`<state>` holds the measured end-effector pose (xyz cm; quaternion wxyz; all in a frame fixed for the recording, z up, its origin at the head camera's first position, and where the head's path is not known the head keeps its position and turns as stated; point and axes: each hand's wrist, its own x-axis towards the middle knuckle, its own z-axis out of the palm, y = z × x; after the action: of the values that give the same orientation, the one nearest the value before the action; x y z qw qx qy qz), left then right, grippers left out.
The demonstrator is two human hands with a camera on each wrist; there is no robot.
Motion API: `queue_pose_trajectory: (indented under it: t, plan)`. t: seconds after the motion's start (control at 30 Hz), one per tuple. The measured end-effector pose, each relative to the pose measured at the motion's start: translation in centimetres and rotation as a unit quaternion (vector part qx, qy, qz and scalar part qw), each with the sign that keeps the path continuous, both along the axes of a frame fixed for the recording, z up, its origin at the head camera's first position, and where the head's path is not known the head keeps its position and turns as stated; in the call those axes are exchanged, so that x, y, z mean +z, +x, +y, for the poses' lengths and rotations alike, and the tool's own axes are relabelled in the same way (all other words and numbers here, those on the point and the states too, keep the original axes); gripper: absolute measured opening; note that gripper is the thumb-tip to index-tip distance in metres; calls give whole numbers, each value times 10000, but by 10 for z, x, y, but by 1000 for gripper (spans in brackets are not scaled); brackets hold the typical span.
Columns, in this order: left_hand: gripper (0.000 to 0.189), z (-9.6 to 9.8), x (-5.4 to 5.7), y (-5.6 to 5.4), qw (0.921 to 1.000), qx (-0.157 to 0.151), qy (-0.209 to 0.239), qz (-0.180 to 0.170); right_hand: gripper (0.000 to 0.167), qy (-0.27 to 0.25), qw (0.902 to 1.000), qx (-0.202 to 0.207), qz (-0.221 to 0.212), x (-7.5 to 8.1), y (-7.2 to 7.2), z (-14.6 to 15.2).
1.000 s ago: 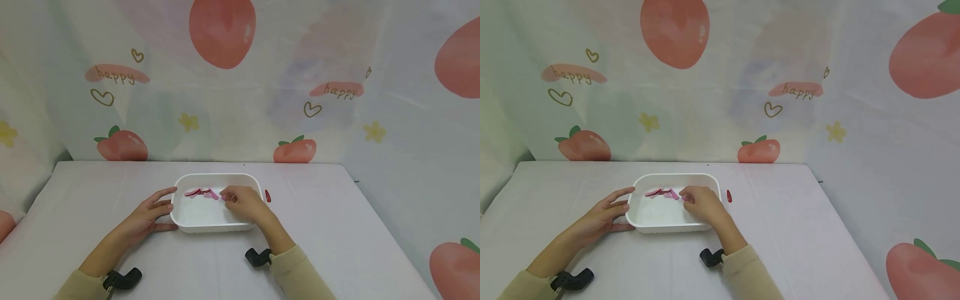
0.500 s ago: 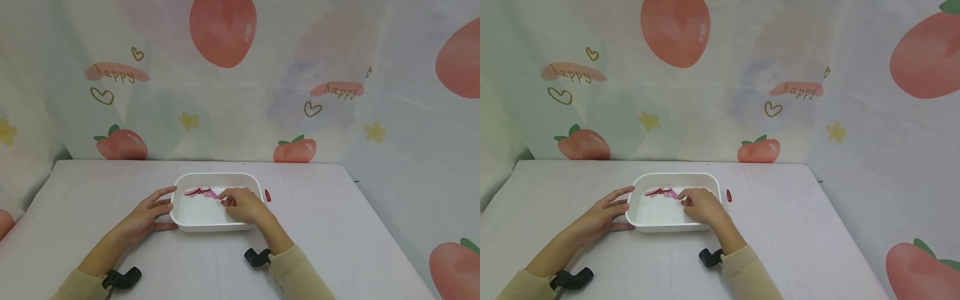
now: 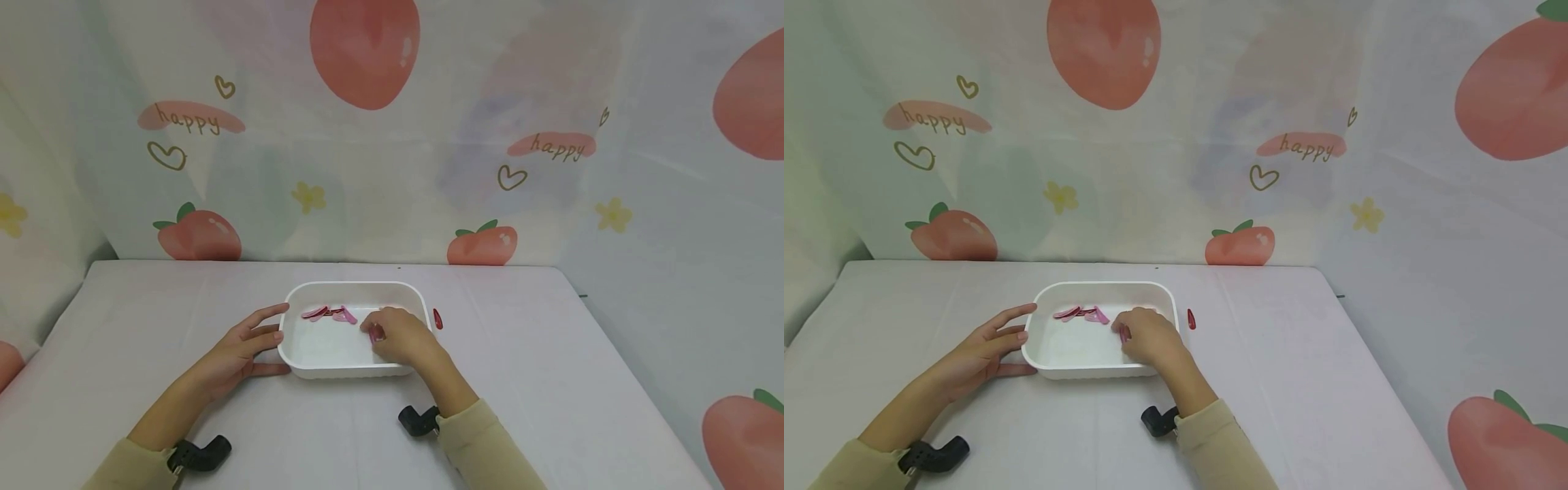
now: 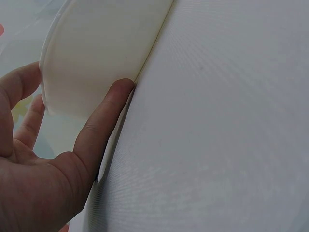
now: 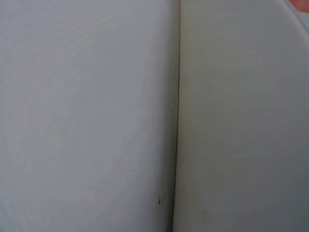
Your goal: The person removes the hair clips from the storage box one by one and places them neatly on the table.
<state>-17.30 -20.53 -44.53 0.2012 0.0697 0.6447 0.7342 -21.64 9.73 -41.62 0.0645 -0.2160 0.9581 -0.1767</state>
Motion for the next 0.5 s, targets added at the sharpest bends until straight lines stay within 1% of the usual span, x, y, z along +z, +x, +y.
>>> queue_pose_trajectory:
  t: [0.13,0.3,0.4,0.5]
  plan:
    - [65,0,0,0,10000,0,-2,-11,39,40,9999,-92,10,0,0,-1]
    - [64,0,0,0,10000,0,-37,7,40,28,9997,-227,-27,1,0,-1]
    - [63,0,0,-1,10000,-12,-46,13,35,-52,9995,-309,-89,3,0,-1]
    - [62,0,0,0,10000,-13,-61,8,25,-171,9991,-367,-102,3,1,-2]
